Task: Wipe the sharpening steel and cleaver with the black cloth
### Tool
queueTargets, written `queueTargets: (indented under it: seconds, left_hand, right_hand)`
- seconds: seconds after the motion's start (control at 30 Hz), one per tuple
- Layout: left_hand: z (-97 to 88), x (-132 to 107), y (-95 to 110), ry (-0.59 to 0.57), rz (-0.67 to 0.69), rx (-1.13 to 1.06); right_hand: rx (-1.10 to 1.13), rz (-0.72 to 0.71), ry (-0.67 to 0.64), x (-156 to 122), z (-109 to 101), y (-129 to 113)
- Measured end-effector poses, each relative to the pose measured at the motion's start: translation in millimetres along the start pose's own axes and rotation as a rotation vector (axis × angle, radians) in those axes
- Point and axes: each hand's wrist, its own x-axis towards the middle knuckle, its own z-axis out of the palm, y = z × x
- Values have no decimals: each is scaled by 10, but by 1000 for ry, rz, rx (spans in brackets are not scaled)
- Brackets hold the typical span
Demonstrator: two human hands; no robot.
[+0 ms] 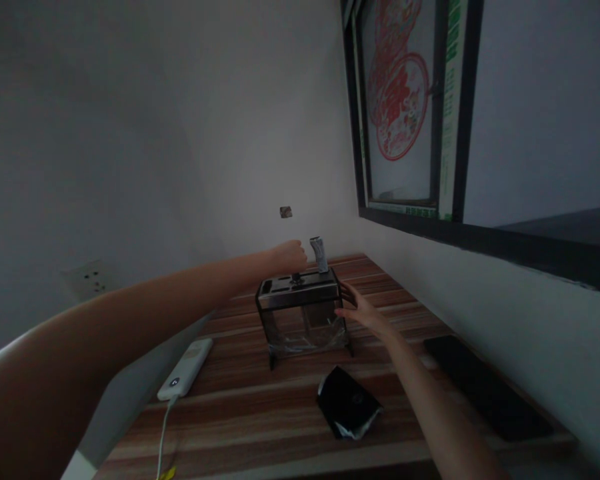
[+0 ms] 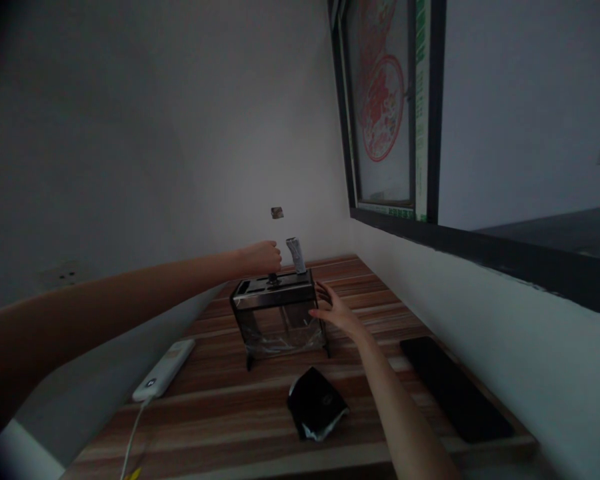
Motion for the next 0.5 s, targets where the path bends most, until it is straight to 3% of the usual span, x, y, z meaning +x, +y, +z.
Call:
queueTargets:
  seconds: [0.5]
  left_hand:
    - [19,3,0,25,-40,-70]
  right_hand:
    - [-31,-26,-6,14,-32,58]
